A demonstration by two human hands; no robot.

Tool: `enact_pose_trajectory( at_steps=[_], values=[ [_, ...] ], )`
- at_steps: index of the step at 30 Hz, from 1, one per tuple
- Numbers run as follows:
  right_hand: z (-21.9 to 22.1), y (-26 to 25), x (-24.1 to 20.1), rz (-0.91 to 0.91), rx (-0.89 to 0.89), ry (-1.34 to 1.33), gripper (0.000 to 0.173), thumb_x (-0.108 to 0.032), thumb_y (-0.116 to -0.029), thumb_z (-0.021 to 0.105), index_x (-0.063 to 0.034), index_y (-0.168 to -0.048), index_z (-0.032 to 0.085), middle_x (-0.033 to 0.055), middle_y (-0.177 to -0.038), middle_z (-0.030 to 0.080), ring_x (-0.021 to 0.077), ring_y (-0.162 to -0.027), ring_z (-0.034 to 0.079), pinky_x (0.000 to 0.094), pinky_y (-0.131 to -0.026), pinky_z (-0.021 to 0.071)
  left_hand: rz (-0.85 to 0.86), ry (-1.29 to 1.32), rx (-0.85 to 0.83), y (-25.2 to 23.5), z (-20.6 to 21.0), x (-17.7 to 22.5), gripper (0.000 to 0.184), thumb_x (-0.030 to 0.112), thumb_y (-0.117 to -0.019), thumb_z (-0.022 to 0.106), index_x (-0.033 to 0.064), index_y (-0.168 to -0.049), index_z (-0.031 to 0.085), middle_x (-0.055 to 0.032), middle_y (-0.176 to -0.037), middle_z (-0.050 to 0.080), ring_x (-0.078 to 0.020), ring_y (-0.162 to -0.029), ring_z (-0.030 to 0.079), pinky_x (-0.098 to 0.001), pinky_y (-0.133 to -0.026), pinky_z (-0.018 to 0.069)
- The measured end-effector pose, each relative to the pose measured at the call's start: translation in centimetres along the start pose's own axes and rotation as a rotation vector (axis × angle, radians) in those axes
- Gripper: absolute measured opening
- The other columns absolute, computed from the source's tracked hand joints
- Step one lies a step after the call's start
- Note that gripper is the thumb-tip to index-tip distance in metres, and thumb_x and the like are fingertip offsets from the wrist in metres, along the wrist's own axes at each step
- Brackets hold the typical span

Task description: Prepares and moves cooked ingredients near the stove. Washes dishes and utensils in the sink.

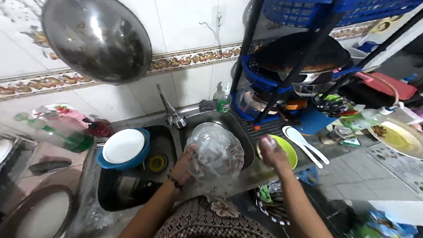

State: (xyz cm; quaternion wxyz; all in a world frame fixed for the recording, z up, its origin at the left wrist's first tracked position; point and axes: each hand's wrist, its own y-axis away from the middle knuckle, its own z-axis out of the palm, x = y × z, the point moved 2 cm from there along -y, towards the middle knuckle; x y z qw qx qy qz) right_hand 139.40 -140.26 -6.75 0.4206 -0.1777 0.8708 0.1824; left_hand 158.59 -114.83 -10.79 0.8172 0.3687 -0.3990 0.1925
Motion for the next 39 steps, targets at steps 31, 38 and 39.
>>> enact_pose_trajectory(
  at_steps=[31, 38, 39],
  values=[
    [29.1, 3.4, -18.2, -0.426, -0.464, 0.263, 0.061, -0.01, -0.1035, 0.057, 0.0086, -0.155, 0.032, 0.0322, -0.152, 0.045, 0.0422, -0.139, 0.05, 0.0472, -0.118, 0.0367, 0.309, 0.197, 0.551, 15.3, -16.3, 1.1, 0.043, 0.023, -0.1126, 0.02, 0.0026, -0.141, 0.045, -0.0041, -0.099, 0.071, -0.0107, -0.082, 0.072, -0.0304, -0.071, 0.0618],
    [33.7, 3.0, -18.6, -0.394, -0.294, 0.128, 0.065, -0.011, -0.1004, 0.063, 0.0088, -0.155, 0.033, 0.0329, -0.153, 0.043, 0.0443, -0.14, 0.047, 0.0506, -0.117, 0.0383, 0.32, 0.223, 0.542, 17.4, -18.9, 1.1, 0.042, 0.021, -0.1114, 0.017, 0.0062, -0.139, 0.045, 0.0011, -0.086, 0.073, -0.0119, -0.071, 0.073, -0.0336, -0.06, 0.0632],
    [34.1, 3.0, -18.6, -0.399, -0.275, 0.127, 0.064, -0.012, -0.1004, 0.063, 0.0093, -0.154, 0.035, 0.0327, -0.152, 0.044, 0.0443, -0.14, 0.048, 0.0511, -0.117, 0.0388, 0.335, 0.235, 0.534, 17.6, -19.1, 1.1, 0.041, 0.02, -0.111, 0.017, 0.0064, -0.138, 0.046, 0.0015, -0.086, 0.074, -0.0117, -0.072, 0.073, -0.0331, -0.061, 0.0633]
  ],
)
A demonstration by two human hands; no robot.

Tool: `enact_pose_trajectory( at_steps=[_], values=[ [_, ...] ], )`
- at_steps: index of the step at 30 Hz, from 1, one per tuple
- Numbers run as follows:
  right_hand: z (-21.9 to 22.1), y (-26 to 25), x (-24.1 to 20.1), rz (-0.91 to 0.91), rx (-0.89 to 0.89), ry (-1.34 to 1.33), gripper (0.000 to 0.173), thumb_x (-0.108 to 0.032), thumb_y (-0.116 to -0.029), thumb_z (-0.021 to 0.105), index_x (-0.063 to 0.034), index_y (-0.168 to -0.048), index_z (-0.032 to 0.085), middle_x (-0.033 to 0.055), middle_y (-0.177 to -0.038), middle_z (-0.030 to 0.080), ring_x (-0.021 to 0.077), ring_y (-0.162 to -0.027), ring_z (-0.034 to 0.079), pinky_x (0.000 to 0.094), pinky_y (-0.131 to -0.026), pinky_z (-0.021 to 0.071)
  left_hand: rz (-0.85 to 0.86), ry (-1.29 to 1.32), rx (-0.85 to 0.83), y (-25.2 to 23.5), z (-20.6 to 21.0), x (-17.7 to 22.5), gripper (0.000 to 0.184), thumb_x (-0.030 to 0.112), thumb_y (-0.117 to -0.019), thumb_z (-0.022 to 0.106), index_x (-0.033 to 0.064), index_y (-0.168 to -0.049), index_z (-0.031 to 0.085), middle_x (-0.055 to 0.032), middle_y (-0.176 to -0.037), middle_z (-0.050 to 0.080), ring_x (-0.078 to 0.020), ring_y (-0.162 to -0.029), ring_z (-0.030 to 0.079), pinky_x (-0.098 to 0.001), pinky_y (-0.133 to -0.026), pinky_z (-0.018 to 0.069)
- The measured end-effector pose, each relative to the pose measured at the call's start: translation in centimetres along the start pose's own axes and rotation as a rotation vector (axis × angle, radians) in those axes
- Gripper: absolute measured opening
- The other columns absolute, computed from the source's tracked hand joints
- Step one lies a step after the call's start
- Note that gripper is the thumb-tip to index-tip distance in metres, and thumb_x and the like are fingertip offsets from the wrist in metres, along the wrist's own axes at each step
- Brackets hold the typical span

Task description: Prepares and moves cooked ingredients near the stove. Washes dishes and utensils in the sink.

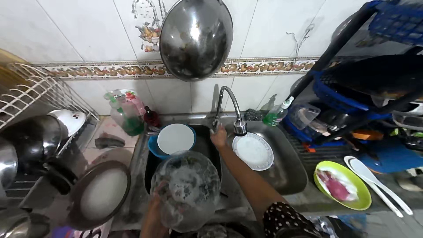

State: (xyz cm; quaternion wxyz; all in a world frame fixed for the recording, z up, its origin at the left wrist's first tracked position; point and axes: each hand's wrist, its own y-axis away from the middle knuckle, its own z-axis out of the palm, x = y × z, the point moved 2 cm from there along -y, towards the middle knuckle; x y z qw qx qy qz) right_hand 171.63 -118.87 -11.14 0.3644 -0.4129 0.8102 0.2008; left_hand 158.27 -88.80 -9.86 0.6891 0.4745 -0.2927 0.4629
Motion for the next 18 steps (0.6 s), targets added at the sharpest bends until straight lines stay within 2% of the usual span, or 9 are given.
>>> enact_pose_trajectory(
  at_steps=[3, 6, 9, 12, 14, 15, 17, 18],
  values=[
    [0.8, -0.1, -0.5, -0.016, 0.001, 0.015, 0.059, -0.013, -0.101, 0.063, 0.0099, -0.15, 0.04, 0.0319, -0.153, 0.044, 0.0433, -0.14, 0.048, 0.0509, -0.116, 0.0397, 0.008, -0.009, 0.016, 0.4, -0.7, 0.2, 0.04, 0.017, -0.111, 0.019, 0.0066, -0.137, 0.046, 0.0022, -0.09, 0.073, -0.0097, -0.075, 0.073, -0.0308, -0.063, 0.0633],
    [1.7, -0.2, -1.0, -0.059, -0.121, 0.123, 0.061, -0.016, -0.1032, 0.059, 0.0101, -0.153, 0.036, 0.0319, -0.157, 0.037, 0.0421, -0.145, 0.042, 0.049, -0.119, 0.0364, -0.008, -0.037, 0.061, 1.0, -0.7, 0.6, 0.041, 0.02, -0.1121, 0.017, 0.0071, -0.138, 0.046, 0.0038, -0.094, 0.072, -0.0066, -0.078, 0.071, -0.0268, -0.066, 0.0618],
    [3.7, -0.8, 0.1, -0.14, -0.202, 0.293, 0.058, -0.015, -0.1039, 0.056, 0.0119, -0.152, 0.036, 0.032, -0.156, 0.039, 0.0412, -0.145, 0.042, 0.0472, -0.119, 0.0368, -0.002, -0.027, 0.063, 1.1, -0.9, 0.4, 0.042, 0.022, -0.1122, 0.015, 0.009, -0.135, 0.048, 0.0043, -0.096, 0.072, -0.0074, -0.079, 0.072, -0.0281, -0.067, 0.0625],
    [4.5, -0.6, 1.0, -0.182, -0.296, 0.36, 0.053, -0.012, -0.1031, 0.056, 0.0136, -0.147, 0.04, 0.0322, -0.151, 0.044, 0.0421, -0.14, 0.048, 0.0492, -0.116, 0.0407, 0.004, -0.015, 0.048, 1.4, -0.4, 0.3, 0.042, 0.024, -0.1123, 0.015, 0.0118, -0.132, 0.05, 0.0048, -0.092, 0.074, -0.0095, -0.077, 0.073, -0.0307, -0.063, 0.0636],
    [3.9, -0.6, 1.4, -0.207, -0.34, 0.361, 0.056, -0.013, -0.1027, 0.058, 0.01, -0.15, 0.038, 0.0291, -0.153, 0.043, 0.0413, -0.136, 0.052, 0.0504, -0.112, 0.045, 0.015, -0.025, 0.015, 1.5, 0.1, 0.3, 0.043, 0.025, -0.1124, 0.015, 0.0122, -0.134, 0.049, 0.0041, -0.094, 0.074, -0.0102, -0.078, 0.073, -0.0311, -0.065, 0.0636],
    [3.6, -0.6, 1.9, -0.233, -0.359, 0.358, 0.06, -0.014, -0.102, 0.06, 0.0087, -0.153, 0.036, 0.0274, -0.158, 0.039, 0.0403, -0.139, 0.05, 0.0497, -0.114, 0.0432, 0.021, -0.03, 0.003, 1.6, 0.4, 0.2, 0.044, 0.026, -0.1125, 0.014, 0.0112, -0.136, 0.048, 0.0035, -0.095, 0.074, -0.0105, -0.078, 0.073, -0.0311, -0.065, 0.0635],
    [2.0, -0.1, 2.8, -0.25, -0.438, 0.274, 0.067, -0.012, -0.1012, 0.061, 0.0057, -0.158, 0.029, 0.0259, -0.166, 0.025, 0.0391, -0.152, 0.033, 0.0484, -0.123, 0.031, 0.029, -0.03, -0.014, 1.4, 1.3, -0.1, 0.043, 0.029, -0.1126, 0.016, 0.0101, -0.137, 0.046, 0.0027, -0.095, 0.074, -0.0105, -0.078, 0.073, -0.0308, -0.064, 0.0638],
    [0.8, 0.3, 3.2, -0.252, -0.447, 0.207, 0.066, -0.01, -0.1006, 0.062, 0.0048, -0.157, 0.032, 0.0262, -0.166, 0.025, 0.0397, -0.153, 0.031, 0.0486, -0.124, 0.0287, 0.023, -0.047, -0.003, 1.3, 1.9, -0.2, 0.043, 0.028, -0.1128, 0.016, 0.0086, -0.139, 0.044, 0.0014, -0.095, 0.073, -0.011, -0.078, 0.073, -0.0317, -0.063, 0.0637]
  ],
)
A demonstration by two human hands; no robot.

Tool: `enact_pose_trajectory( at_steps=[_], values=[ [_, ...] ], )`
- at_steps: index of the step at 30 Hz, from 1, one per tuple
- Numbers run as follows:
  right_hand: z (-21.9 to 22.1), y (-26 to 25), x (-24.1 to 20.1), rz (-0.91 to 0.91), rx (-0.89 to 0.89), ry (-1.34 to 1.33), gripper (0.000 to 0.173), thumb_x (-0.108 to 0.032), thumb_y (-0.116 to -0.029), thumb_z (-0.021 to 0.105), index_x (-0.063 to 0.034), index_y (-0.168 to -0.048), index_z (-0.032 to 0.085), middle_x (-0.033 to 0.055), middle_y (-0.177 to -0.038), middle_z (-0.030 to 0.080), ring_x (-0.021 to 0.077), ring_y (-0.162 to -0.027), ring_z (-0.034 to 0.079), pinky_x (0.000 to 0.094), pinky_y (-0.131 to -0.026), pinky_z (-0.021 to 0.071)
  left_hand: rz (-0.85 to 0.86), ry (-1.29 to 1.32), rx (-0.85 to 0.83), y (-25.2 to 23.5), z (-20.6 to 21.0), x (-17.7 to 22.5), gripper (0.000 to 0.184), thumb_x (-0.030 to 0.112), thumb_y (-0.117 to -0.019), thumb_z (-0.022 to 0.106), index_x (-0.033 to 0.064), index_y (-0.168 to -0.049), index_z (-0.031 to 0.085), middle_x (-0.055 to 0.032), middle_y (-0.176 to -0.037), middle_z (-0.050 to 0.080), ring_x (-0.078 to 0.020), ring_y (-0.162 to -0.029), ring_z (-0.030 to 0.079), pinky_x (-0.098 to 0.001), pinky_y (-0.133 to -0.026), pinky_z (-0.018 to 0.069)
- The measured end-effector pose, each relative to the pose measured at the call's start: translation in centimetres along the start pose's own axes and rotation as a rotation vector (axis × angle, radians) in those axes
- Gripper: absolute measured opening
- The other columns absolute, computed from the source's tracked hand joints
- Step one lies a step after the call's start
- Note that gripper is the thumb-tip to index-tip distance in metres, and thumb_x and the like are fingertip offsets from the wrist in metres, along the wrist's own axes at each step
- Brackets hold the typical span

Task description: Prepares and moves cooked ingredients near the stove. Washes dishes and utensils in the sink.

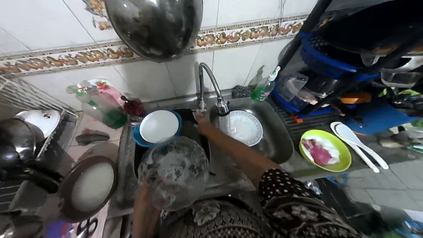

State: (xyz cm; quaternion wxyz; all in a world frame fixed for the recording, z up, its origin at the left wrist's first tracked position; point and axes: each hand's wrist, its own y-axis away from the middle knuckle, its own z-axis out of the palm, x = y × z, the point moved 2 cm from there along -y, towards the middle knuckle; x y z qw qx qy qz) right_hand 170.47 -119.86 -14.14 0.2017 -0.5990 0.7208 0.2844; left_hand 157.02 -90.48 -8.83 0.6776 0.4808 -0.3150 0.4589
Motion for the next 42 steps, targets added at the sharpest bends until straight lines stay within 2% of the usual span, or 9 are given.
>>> enact_pose_trajectory(
  at_steps=[5, 8, 10, 19, 22, 25, 28, 31, 42],
  values=[
    [-3.2, 4.3, 4.7, 0.242, -0.1, -0.402, 0.036, -0.015, -0.1062, 0.054, 0.0006, -0.139, 0.059, 0.0236, -0.134, 0.063, 0.0338, -0.12, 0.064, 0.0494, -0.104, 0.0491, -0.046, -0.015, 0.023, -0.8, 3.5, -0.5, 0.04, 0.027, -0.1134, 0.021, 0.0067, -0.137, 0.046, -0.0002, -0.097, 0.07, -0.0102, -0.081, 0.071, -0.0317, -0.068, 0.0627],
    [-4.1, 4.8, 7.2, 0.383, -0.141, -0.724, 0.032, -0.013, -0.1041, 0.055, -0.0004, -0.133, 0.059, 0.0147, -0.108, 0.068, 0.0178, -0.085, 0.065, 0.0346, -0.079, 0.0564, -0.064, -0.01, 0.01, -1.7, 5.4, -1.3, 0.041, 0.028, -0.1137, 0.021, 0.0061, -0.137, 0.047, -0.0024, -0.097, 0.068, -0.0114, -0.081, 0.07, -0.0321, -0.068, 0.0619],
    [-5.4, 4.7, 6.7, 0.386, -0.121, -0.862, 0.026, -0.005, -0.1023, 0.055, 0.0011, -0.127, 0.06, 0.0085, -0.097, 0.066, 0.0122, -0.077, 0.062, 0.0296, -0.073, 0.0552, -0.052, 0.001, -0.02, -2.8, 6.6, -2.1, 0.041, 0.028, -0.1136, 0.02, 0.0057, -0.135, 0.046, -0.0026, -0.096, 0.068, -0.0113, -0.081, 0.07, -0.0319, -0.069, 0.062],
    [-9.8, 6.3, 3.0, 0.415, -0.037, -1.013, 0.027, -0.003, -0.1044, 0.052, 0.0021, -0.131, 0.056, 0.0113, -0.105, 0.07, 0.0151, -0.085, 0.071, 0.031, -0.078, 0.0596, -0.066, 0.049, -0.13, -6.8, 12.8, -5.1, 0.044, 0.029, -0.1138, 0.022, 0.0027, -0.144, 0.04, -0.0116, -0.117, 0.063, -0.0161, -0.1, 0.066, -0.0363, -0.085, 0.059],
    [-10.6, 7.0, 3.7, 0.369, 0.0, -0.703, 0.024, 0.004, -0.0977, 0.06, 0.0063, -0.122, 0.062, 0.0167, -0.105, 0.069, 0.0196, -0.086, 0.07, 0.0354, -0.081, 0.0598, -0.098, 0.099, -0.157, -7.6, 14.6, -6.1, 0.044, 0.03, -0.1138, 0.021, 0.0016, -0.141, 0.041, -0.012, -0.113, 0.064, -0.0169, -0.097, 0.067, -0.0371, -0.083, 0.0596],
    [-11.8, 8.1, 4.5, 0.267, 0.104, -0.169, 0.015, -0.003, -0.0929, 0.067, 0.0046, -0.104, 0.073, 0.022, -0.099, 0.072, 0.0324, -0.088, 0.071, 0.0517, -0.083, 0.057, -0.153, 0.147, -0.195, -8.2, 15.7, -7.0, 0.048, 0.032, -0.1138, 0.017, 0.0013, -0.142, 0.041, -0.0143, -0.117, 0.063, -0.0199, -0.101, 0.066, -0.0403, -0.087, 0.0578],
    [-12.6, 10.2, 5.4, 0.231, 0.26, 0.071, 0.024, -0.017, -0.0976, 0.068, 0.0024, -0.112, 0.071, 0.027, -0.113, 0.069, 0.0452, -0.109, 0.066, 0.0634, -0.095, 0.0507, -0.222, 0.205, -0.223, -8.3, 16.5, -7.5, 0.047, 0.033, -0.1136, 0.017, 0.0021, -0.139, 0.042, -0.0137, -0.114, 0.063, -0.0205, -0.1, 0.066, -0.0406, -0.087, 0.0579],
    [-12.6, 12.0, 7.0, 0.334, 0.338, -0.052, 0.043, -0.02, -0.0986, 0.069, 0.0009, -0.135, 0.061, 0.0294, -0.133, 0.06, 0.0466, -0.12, 0.06, 0.0618, -0.102, 0.0483, -0.268, 0.258, -0.216, -8.9, 16.9, -8.1, 0.047, 0.034, -0.1137, 0.017, 0.0018, -0.133, 0.045, -0.0124, -0.106, 0.065, -0.0202, -0.094, 0.067, -0.04, -0.082, 0.0591],
    [-9.5, 14.4, 9.6, 0.556, 0.23, -0.672, 0.047, -0.008, -0.107, 0.05, -0.0034, -0.152, 0.04, 0.0219, -0.119, 0.064, 0.0266, -0.09, 0.071, 0.0394, -0.076, 0.0594, -0.23, 0.151, -0.341, -11.6, 17.8, -8.7, 0.051, 0.037, -0.1131, 0.016, 0.0043, -0.147, 0.036, -0.014, -0.122, 0.062, -0.0206, -0.106, 0.066, -0.0408, -0.088, 0.0583]
  ],
)
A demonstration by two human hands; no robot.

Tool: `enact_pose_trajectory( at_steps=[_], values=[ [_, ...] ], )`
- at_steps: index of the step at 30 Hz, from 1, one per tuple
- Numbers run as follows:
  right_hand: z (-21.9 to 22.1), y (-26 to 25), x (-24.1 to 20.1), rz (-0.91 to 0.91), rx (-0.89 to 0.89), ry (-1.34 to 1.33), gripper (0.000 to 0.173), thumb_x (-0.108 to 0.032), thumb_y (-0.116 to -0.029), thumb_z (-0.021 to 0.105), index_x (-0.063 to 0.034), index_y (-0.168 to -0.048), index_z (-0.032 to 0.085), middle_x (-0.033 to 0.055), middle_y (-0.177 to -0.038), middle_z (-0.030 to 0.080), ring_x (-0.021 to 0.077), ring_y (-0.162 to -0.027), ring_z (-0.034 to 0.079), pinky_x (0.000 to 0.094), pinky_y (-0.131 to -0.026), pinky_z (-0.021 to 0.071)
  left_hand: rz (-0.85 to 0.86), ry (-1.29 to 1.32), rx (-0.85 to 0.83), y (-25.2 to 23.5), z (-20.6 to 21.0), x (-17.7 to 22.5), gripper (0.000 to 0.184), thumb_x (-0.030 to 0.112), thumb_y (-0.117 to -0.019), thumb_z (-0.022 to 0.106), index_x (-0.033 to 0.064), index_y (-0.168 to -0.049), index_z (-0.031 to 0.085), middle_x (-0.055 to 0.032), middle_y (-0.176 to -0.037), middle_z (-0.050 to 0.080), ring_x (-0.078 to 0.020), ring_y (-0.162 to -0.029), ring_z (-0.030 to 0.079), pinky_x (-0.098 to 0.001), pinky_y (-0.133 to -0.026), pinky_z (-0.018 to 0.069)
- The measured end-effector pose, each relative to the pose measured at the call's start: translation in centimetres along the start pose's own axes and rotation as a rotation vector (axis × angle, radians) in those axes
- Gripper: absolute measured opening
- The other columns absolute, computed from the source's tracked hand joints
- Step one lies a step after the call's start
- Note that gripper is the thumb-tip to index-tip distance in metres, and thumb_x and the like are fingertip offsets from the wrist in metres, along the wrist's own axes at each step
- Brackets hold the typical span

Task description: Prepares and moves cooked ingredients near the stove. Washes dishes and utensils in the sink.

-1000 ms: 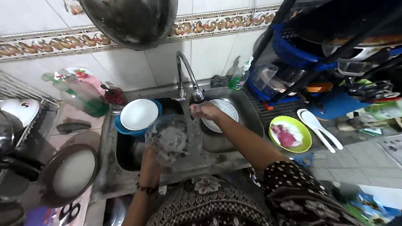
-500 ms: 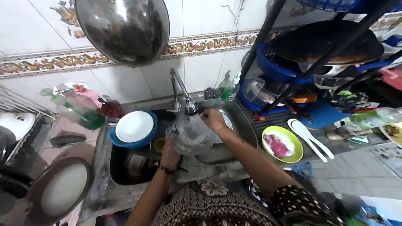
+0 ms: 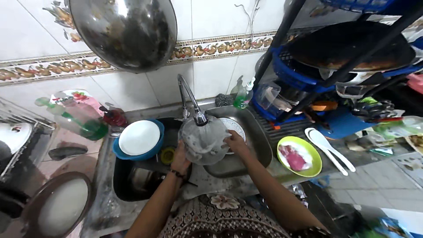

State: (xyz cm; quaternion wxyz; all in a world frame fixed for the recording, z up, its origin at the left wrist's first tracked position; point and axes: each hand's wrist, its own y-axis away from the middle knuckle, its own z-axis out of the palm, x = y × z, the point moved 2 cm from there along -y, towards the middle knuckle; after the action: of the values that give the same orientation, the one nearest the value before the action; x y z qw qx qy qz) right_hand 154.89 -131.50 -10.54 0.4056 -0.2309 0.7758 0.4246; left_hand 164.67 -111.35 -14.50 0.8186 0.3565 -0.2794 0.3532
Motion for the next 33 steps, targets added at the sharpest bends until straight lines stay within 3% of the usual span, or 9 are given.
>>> enact_pose_trajectory(
  at_steps=[4, 8, 13, 17, 21, 27, 30, 32, 33],
  values=[
    [0.8, -1.1, 1.2, 0.111, -0.028, -0.098, 0.051, -0.006, -0.1048, 0.052, -0.0064, -0.154, 0.039, 0.0236, -0.124, 0.062, 0.028, -0.093, 0.069, 0.0406, -0.078, 0.0578, 0.068, -0.207, 0.034, 0.1, 0.9, 1.3, 0.046, 0.028, -0.1139, 0.021, 0.0009, -0.148, 0.036, -0.0163, -0.128, 0.06, -0.0195, -0.11, 0.064, -0.0381, -0.092, 0.0568],
    [0.7, -1.3, 2.3, 0.111, -0.023, -0.001, 0.047, -0.009, -0.1023, 0.056, 0.0002, -0.148, 0.047, 0.027, -0.134, 0.058, 0.0346, -0.113, 0.063, 0.0495, -0.092, 0.0543, 0.016, -0.283, 0.121, 0.4, 2.0, 2.0, 0.046, 0.027, -0.1141, 0.023, -0.0011, -0.149, 0.034, -0.0211, -0.128, 0.058, -0.024, -0.108, 0.064, -0.0409, -0.09, 0.0568],
    [-0.6, 0.0, 1.2, 0.134, 0.015, 0.026, 0.046, -0.002, -0.0974, 0.06, 0.0022, -0.142, 0.051, 0.0249, -0.127, 0.059, 0.0277, -0.096, 0.065, 0.0417, -0.081, 0.056, -0.177, -0.177, 0.155, 1.3, 2.0, 1.2, 0.047, 0.036, -0.1136, 0.021, 0.0039, -0.143, 0.038, -0.0171, -0.115, 0.063, -0.0245, -0.093, 0.067, -0.0412, -0.075, 0.059],
    [-1.7, 1.1, -0.6, 0.114, 0.068, 0.088, 0.04, -0.002, -0.0992, 0.057, 0.0012, -0.139, 0.055, 0.0231, -0.12, 0.063, 0.0256, -0.089, 0.067, 0.039, -0.078, 0.0575, -0.279, -0.058, 0.199, 1.2, 1.6, -0.6, 0.049, 0.038, -0.1133, 0.022, 0.0027, -0.139, 0.044, -0.0177, -0.113, 0.063, -0.0258, -0.093, 0.067, -0.042, -0.077, 0.0582],
    [-2.4, 2.2, -2.3, 0.038, 0.133, 0.134, 0.04, 0.0, -0.1006, 0.054, 0.0032, -0.14, 0.053, 0.0223, -0.11, 0.064, 0.025, -0.081, 0.068, 0.0387, -0.073, 0.0579, -0.259, 0.097, 0.084, 0.3, 1.3, -2.4, 0.047, 0.037, -0.1133, 0.02, 0.0037, -0.136, 0.044, -0.0133, -0.109, 0.066, -0.0217, -0.095, 0.068, -0.0391, -0.081, 0.0592],
    [-2.7, 1.9, -2.3, -0.127, 0.226, 0.279, 0.041, -0.003, -0.1035, 0.05, 0.0034, -0.144, 0.051, 0.0231, -0.102, 0.068, 0.0301, -0.086, 0.068, 0.0452, -0.083, 0.0553, -0.193, 0.079, -0.098, -2.3, 1.8, -2.6, 0.059, 0.046, -0.1109, 0.008, 0.0081, -0.141, 0.041, -0.01, -0.113, 0.066, -0.0188, -0.099, 0.067, -0.0374, -0.083, 0.0588],
    [-2.1, 0.9, -1.5, -0.18, 0.25, 0.405, 0.053, 0.0, -0.103, 0.049, 0.0036, -0.155, 0.037, 0.0295, -0.119, 0.067, 0.0398, -0.103, 0.07, 0.0511, -0.095, 0.0537, -0.124, -0.004, -0.086, -3.0, 2.4, -1.9, 0.055, 0.043, -0.112, 0.011, 0.0075, -0.143, 0.04, -0.0112, -0.114, 0.064, -0.0187, -0.098, 0.067, -0.0368, -0.081, 0.0589],
    [-1.4, 0.2, -1.1, -0.206, 0.234, 0.566, 0.06, 0.001, -0.1012, 0.051, 0.0042, -0.158, 0.031, 0.0332, -0.145, 0.051, 0.0463, -0.127, 0.058, 0.0532, -0.107, 0.0471, -0.09, -0.082, -0.041, -3.4, 2.8, -1.6, 0.053, 0.04, -0.1129, 0.014, 0.0075, -0.148, 0.036, -0.0146, -0.122, 0.061, -0.0218, -0.102, 0.064, -0.0399, -0.083, 0.0576],
    [-1.0, -0.3, -0.8, -0.201, 0.192, 0.688, 0.06, -0.005, -0.103, 0.052, 0.003, -0.158, 0.031, 0.0321, -0.158, 0.036, 0.0481, -0.141, 0.044, 0.0566, -0.114, 0.0398, -0.071, -0.121, -0.026, -3.5, 2.8, -1.6, 0.053, 0.039, -0.1131, 0.015, 0.0073, -0.15, 0.036, -0.0163, -0.127, 0.059, -0.0232, -0.106, 0.064, -0.0411, -0.086, 0.057]
  ],
)
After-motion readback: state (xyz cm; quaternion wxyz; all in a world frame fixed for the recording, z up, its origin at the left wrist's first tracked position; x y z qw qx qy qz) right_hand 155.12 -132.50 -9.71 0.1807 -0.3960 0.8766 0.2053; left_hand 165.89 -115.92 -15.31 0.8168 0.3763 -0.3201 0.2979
